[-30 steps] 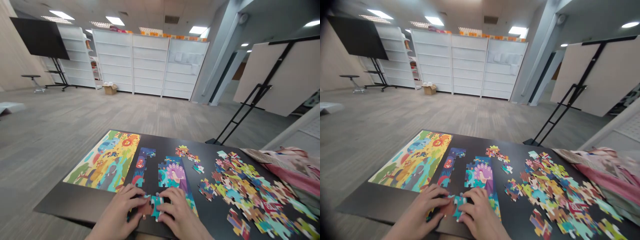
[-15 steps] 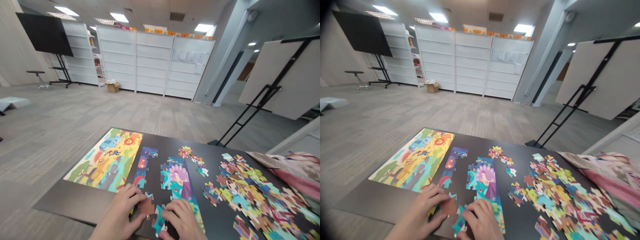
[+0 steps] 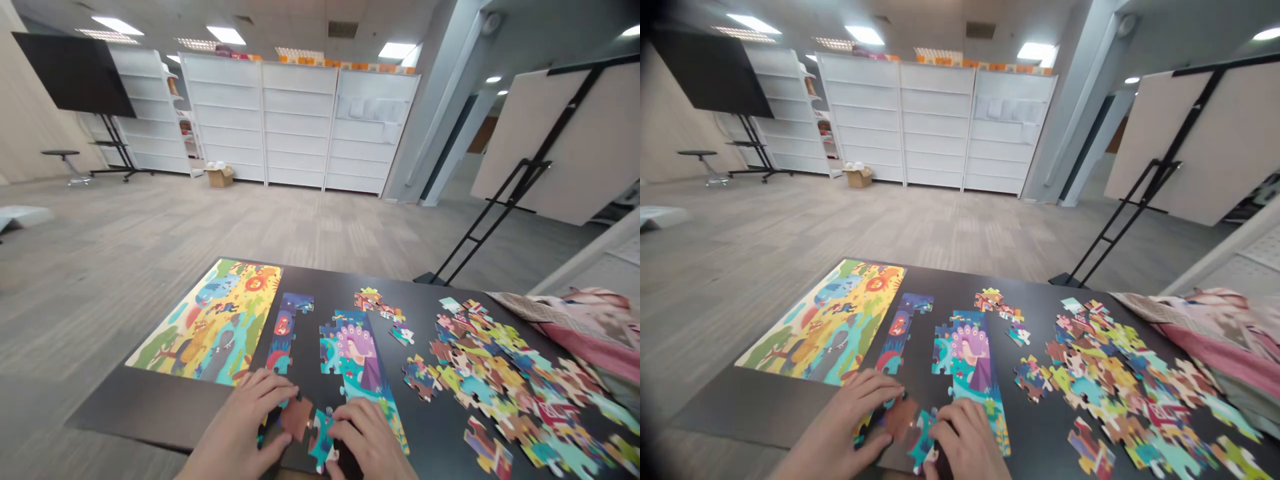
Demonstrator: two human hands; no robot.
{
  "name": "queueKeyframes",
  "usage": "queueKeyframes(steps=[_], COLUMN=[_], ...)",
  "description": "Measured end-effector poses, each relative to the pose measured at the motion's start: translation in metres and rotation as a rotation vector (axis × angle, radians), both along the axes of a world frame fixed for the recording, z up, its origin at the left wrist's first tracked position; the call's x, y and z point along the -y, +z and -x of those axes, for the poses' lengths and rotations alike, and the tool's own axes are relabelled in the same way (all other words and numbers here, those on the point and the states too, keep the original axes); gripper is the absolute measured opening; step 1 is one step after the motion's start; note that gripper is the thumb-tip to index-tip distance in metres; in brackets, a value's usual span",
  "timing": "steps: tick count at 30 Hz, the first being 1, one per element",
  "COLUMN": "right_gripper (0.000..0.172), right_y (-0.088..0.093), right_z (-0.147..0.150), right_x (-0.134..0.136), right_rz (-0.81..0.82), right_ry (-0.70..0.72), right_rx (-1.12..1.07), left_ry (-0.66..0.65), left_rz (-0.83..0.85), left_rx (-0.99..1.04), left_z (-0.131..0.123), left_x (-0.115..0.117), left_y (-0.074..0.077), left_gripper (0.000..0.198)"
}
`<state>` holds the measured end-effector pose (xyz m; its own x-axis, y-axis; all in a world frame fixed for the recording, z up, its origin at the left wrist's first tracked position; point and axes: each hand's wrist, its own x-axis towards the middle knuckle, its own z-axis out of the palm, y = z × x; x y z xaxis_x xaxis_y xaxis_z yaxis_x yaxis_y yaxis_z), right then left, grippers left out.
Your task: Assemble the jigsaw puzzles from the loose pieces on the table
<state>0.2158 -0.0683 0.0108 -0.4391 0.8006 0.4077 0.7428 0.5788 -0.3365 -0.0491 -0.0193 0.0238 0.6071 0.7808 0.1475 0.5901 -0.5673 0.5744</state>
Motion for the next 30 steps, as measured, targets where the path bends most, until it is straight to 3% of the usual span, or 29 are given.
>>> queueKeyframes(steps=[5,11,15,18,23,30], right_gripper=[0.026,0.026,0.027,0.025,0.024,0.024], right_y=[0.002,0.006,0.009,0.011,0.017,0.027], right_z=[0.000,0.003,0.002,0.003,0.010,0.016], right_x=[0.002,0.006,0.005,0.004,0.002,-0.006], right_rz=[-0.050,-0.031,-0.011,0.032,0.129,0.253], right_ry=[-0.011,-0.037,-0.012,-0.012,-0.051,-0.026], right_rx=[-0.055,-0.114,-0.118,-0.110,-0.118,-0.107], left_ry=[0.067,-0.069,-0.070,-0.044,-0.051,-0.090], left_rz=[0.007,-0.071,-0.029,0.009,0.027,-0.137], left_rx=[-0.001,-0.071,-0.096,-0.076,-0.085,-0.062], left_z=[0.001,0.006,-0.001,-0.003,0.002,0.003], left_x=[0.002,0.006,0.003,0.002,0.003,0.003], left_y=[-0.003,0.006,0.014,0.013,0.007,0.013], left_gripper=[0.030,0.061,0.046,0.030,0.039,0.035])
